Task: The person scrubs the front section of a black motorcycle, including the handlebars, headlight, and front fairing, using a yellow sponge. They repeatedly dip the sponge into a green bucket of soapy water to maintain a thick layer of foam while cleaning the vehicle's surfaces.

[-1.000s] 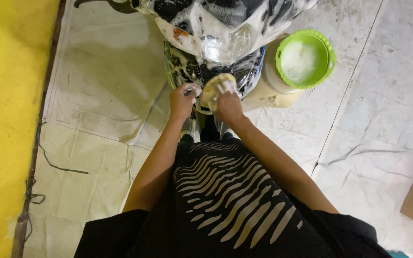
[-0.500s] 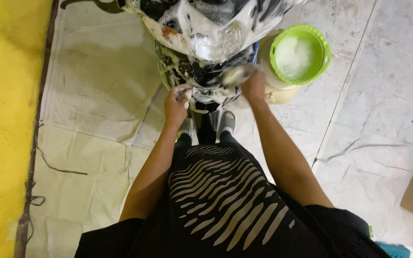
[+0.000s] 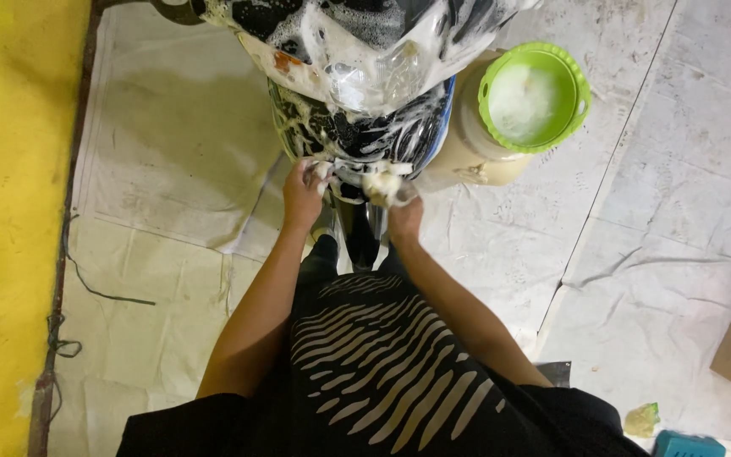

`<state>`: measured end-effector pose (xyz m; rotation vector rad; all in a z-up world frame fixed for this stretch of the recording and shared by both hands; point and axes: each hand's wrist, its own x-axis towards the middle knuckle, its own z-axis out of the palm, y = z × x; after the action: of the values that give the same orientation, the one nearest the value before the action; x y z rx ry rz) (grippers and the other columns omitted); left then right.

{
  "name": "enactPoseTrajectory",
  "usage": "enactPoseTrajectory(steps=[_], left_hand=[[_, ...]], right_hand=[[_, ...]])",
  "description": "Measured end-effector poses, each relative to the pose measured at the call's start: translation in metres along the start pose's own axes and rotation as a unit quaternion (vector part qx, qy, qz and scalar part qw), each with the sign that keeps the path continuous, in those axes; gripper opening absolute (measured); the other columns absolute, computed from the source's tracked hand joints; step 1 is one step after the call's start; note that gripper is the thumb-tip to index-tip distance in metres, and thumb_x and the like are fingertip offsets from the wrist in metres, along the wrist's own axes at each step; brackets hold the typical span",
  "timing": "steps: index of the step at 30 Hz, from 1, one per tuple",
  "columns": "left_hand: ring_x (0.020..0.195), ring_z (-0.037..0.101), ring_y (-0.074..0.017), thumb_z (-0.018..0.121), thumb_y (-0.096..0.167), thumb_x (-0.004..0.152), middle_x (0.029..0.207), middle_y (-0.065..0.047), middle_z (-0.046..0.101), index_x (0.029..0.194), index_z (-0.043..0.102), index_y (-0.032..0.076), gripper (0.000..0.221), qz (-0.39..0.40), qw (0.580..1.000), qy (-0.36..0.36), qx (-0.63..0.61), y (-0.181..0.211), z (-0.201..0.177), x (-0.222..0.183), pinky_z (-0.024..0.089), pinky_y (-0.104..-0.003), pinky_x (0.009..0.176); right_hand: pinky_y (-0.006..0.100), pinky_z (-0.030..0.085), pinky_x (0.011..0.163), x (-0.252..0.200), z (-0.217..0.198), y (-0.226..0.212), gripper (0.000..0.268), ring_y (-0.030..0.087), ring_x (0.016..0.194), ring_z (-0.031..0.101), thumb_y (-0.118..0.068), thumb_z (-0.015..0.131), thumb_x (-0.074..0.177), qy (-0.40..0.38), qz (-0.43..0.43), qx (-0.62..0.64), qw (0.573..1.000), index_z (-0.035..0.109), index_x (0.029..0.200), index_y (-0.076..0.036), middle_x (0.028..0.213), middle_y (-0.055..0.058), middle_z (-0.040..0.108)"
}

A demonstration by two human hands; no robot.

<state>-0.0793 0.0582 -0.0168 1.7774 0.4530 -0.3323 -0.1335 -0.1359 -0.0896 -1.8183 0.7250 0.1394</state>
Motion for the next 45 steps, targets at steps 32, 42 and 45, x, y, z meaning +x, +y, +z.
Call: enactPoseTrajectory(steps=[32, 42, 45], left_hand=[[0.13, 0.059, -0.0358, 0.06, 0.026, 0.1, 0.142, -0.026, 0.055, 0.142, 0.041, -0.006, 0.056, -0.071, 0.994, 0.07, 0.041, -0.034, 0.036, -0.006, 0.047, -0.043, 0.106], [0.146, 0.031, -0.0534, 0.058, 0.031, 0.106, 0.154, -0.037, 0.031, 0.153, 0.024, -0.007, 0.069, -0.107, 0.991, 0.058, -0.051, -0.002, 0.048, -0.028, 0.034, -0.067, 0.12], [0.151, 0.028, -0.0467, 0.058, 0.035, 0.105, 0.16, -0.032, 0.023, 0.157, 0.02, -0.004, 0.075, -0.135, 0.986, 0.068, -0.068, 0.001, 0.057, -0.026, 0.036, -0.061, 0.122]], right_hand=[[0.034, 0.07, 0.092, 0.182, -0.052, -0.148, 0.044, 0.031, 0.106, 0.078, 0.012, 0.071, 0.078, 0.107, -0.124, -0.032, 0.986, 0.06, 0.117, -0.006, 0.123, 0.017, 0.071], [0.05, 0.013, 0.128, 0.178, -0.038, 0.013, 0.044, 0.045, 0.132, 0.055, -0.006, 0.067, 0.091, 0.071, -0.372, -0.191, 0.905, 0.06, 0.127, 0.018, 0.131, 0.035, 0.064], [0.053, 0.038, 0.12, 0.117, -0.017, 0.081, 0.042, 0.045, 0.123, 0.062, -0.009, 0.07, 0.088, 0.082, -0.24, -0.199, 0.946, 0.063, 0.126, 0.008, 0.139, 0.032, 0.058]])
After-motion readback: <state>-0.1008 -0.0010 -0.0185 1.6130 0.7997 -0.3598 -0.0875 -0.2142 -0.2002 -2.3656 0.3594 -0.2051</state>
